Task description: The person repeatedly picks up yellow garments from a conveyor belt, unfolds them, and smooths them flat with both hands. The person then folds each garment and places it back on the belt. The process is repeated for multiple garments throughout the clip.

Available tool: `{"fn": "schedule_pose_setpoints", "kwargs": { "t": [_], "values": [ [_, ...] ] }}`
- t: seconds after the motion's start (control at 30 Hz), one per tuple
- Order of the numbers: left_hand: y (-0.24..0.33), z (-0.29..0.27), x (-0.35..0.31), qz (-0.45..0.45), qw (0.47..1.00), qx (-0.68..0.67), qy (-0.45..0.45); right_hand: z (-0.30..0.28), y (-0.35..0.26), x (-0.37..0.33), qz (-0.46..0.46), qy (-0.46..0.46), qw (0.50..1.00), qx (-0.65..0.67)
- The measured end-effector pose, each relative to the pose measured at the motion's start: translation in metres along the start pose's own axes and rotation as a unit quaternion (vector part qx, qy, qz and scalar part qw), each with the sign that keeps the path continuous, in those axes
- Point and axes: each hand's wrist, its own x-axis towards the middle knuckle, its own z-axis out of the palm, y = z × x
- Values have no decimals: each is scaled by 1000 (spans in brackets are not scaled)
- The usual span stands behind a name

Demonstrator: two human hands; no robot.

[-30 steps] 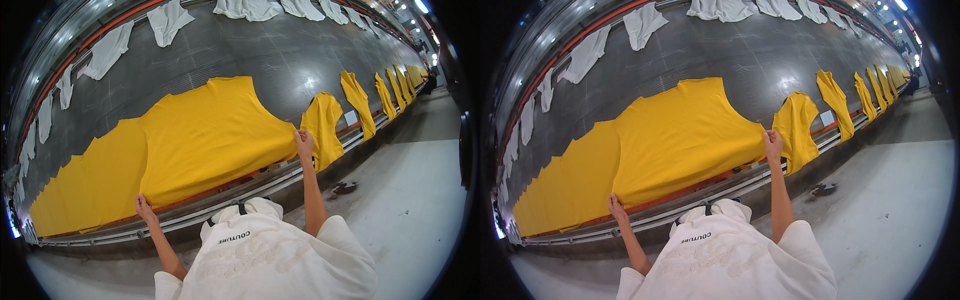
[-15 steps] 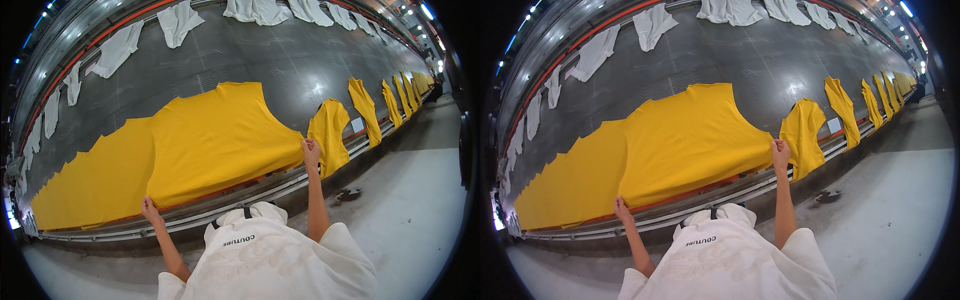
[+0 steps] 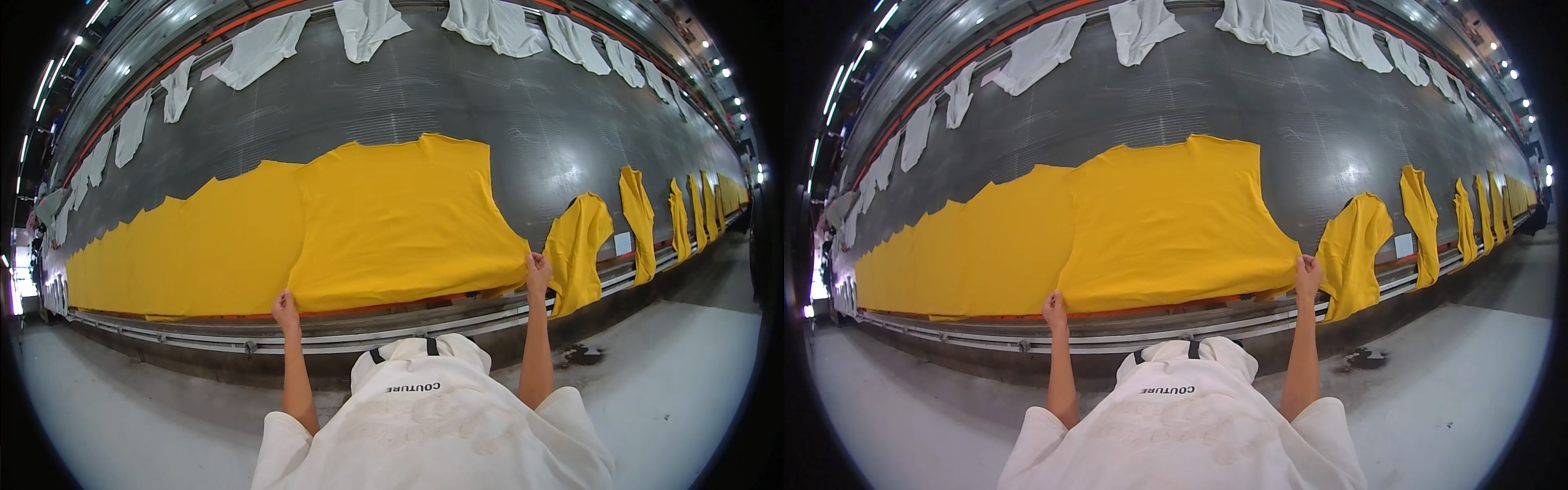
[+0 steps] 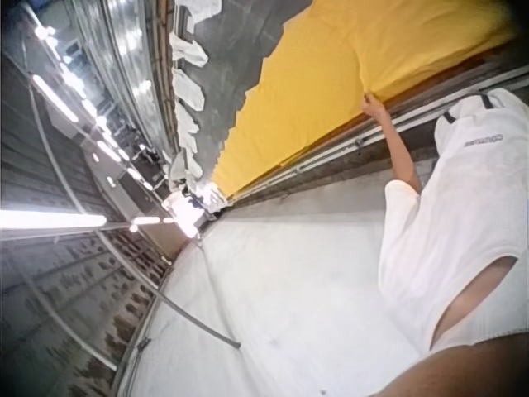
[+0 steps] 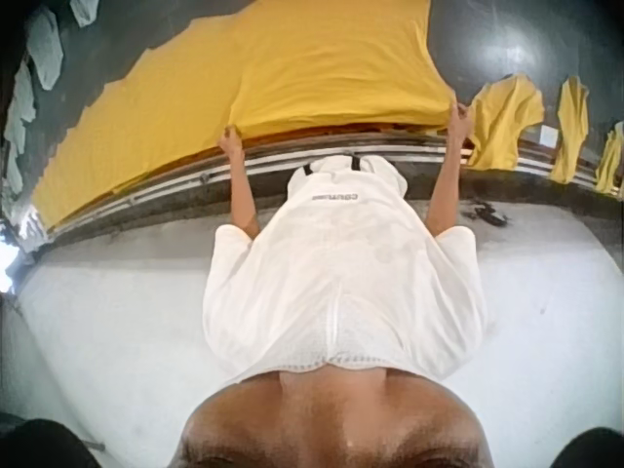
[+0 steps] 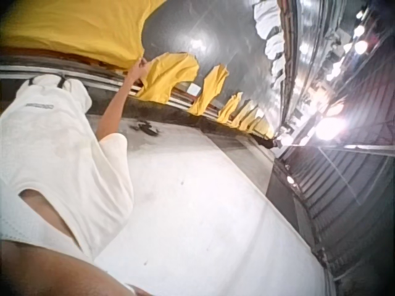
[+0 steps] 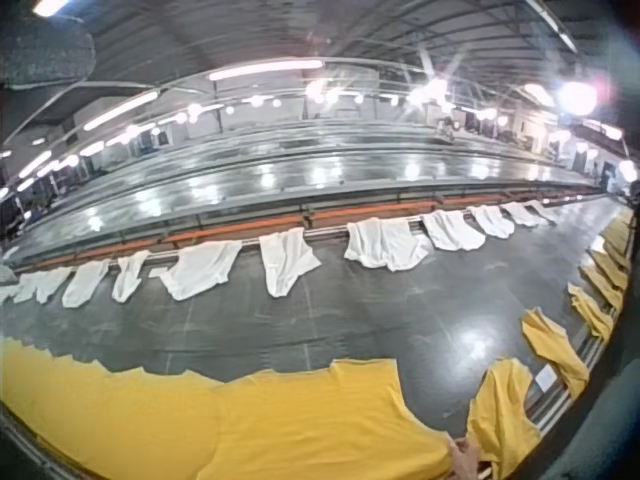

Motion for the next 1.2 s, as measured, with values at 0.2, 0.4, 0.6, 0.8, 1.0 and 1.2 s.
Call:
{"fn": "schedule_pose_setpoints", "kwargs": {
  "t": [0.2,0.4,0.6,0.8,1.0,1.2],
  "values": [
    [-7,11,-5,42,992,113,40,3,27,6,5,1,999,-46],
    [-1,14,-4,108,972,200,61,3,30,7,24,11,999,-29],
    [-8,9,1,193,948,247,58,9,44,11,0,30,1000,-8],
    [-19,-11,-4,153,956,250,-14,22,32,0,-47,73,987,-137],
    [-29,-17,6,130,971,196,-36,25,6,-6,-75,145,981,-102],
    [-26,-18,2,143,958,246,-40,18,1,-2,-67,146,980,-121]
  ]
}}
